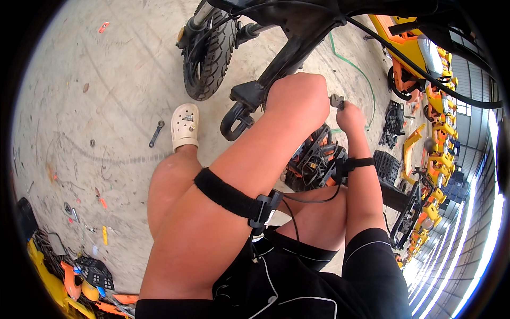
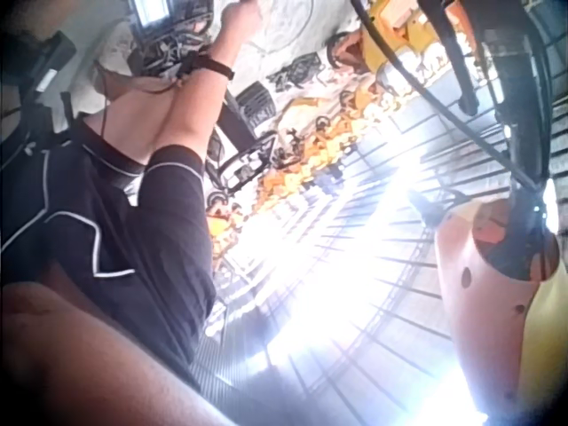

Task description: The person connects electrical wiring and uses an adjustable wrench to secure a component to the frame of an electric scooter.

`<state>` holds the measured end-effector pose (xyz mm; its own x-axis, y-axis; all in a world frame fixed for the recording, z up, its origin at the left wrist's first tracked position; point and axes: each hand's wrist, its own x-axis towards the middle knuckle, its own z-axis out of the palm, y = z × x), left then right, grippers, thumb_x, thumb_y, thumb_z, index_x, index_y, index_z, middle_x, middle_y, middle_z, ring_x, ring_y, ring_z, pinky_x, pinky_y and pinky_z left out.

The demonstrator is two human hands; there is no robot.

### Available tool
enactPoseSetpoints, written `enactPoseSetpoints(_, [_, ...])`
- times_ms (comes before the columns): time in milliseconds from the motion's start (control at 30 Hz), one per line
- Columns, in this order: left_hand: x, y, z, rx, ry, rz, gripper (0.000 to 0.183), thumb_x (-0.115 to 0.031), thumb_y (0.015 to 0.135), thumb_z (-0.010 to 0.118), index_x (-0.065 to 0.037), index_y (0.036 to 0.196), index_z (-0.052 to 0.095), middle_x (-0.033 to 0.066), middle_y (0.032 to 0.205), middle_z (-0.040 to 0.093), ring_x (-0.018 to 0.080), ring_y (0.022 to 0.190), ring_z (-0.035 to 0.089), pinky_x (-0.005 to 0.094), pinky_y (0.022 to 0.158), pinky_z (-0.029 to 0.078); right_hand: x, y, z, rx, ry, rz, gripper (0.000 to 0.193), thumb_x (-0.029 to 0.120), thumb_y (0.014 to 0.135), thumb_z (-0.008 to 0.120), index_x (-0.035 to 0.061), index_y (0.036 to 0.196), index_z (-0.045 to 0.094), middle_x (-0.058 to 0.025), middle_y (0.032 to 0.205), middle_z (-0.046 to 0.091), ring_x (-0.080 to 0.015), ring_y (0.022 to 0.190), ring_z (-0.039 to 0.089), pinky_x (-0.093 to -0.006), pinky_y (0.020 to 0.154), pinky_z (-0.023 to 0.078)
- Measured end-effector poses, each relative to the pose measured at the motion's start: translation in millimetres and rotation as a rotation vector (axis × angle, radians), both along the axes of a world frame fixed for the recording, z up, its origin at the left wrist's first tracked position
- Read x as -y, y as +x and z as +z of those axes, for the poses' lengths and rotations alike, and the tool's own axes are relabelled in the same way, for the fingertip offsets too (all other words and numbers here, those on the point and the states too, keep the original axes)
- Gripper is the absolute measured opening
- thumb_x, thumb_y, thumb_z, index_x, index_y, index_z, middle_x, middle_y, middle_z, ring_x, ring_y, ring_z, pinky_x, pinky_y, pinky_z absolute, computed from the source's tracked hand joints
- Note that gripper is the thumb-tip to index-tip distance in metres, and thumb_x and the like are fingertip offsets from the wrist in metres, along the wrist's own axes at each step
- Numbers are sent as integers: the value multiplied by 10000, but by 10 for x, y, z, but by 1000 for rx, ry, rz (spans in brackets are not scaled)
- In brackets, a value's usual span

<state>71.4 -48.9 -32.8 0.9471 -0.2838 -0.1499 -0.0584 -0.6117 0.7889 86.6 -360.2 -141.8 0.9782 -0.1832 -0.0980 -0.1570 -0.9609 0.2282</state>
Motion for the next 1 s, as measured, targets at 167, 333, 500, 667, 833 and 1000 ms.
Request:
enactPoseSetpoints(167, [7,-16,-10,-5,23,-12,223,-207,911,585,-57,967,741,175,933,732,362,906,705,461,807,564,23,10,-13,-394,701,-520,174,125,851,638,-42,885,673,-127,727,708,-250,620,683,-384,584,559])
enactPoseSetpoints(333, [23,-26,-23,-11,34,-15,225,-210,911,589,-60,978,743,174,943,733,359,917,705,460,814,563,-110,-42,120,-503,857,-733,150,119,883,620,-14,912,684,-96,770,725,-202,603,676,-339,532,556])
enactPoseSetpoints(500, [102,-32,-48,-11,22,-32,225,-216,909,596,-65,982,745,167,945,735,354,920,705,459,815,562,7,-123,58,-506,874,-765,163,117,895,601,-19,908,689,-93,757,720,-200,589,675,-332,528,554])
enactPoseSetpoints(667, [22,-42,-28,5,49,-20,226,-216,915,594,-58,982,743,168,942,736,350,921,706,456,821,562,-113,-64,40,-513,868,-745,174,121,900,603,-17,870,705,-79,725,711,-189,584,676,-309,537,543])
enactPoseSetpoints(833, [-30,-46,-43,3,62,-3,227,-213,919,592,-53,981,740,171,939,736,347,928,706,456,824,562,-379,-81,88,-498,1010,-758,215,186,919,651,-26,927,678,-123,789,747,-199,598,706,-313,515,578])
enactPoseSetpoints(1000, [49,-45,-11,-1,55,-41,226,-213,919,588,-53,972,739,171,936,735,345,930,706,456,824,562,-238,-110,28,-498,818,-682,280,216,871,669,-58,920,699,-166,819,749,-246,641,721,-361,561,581])
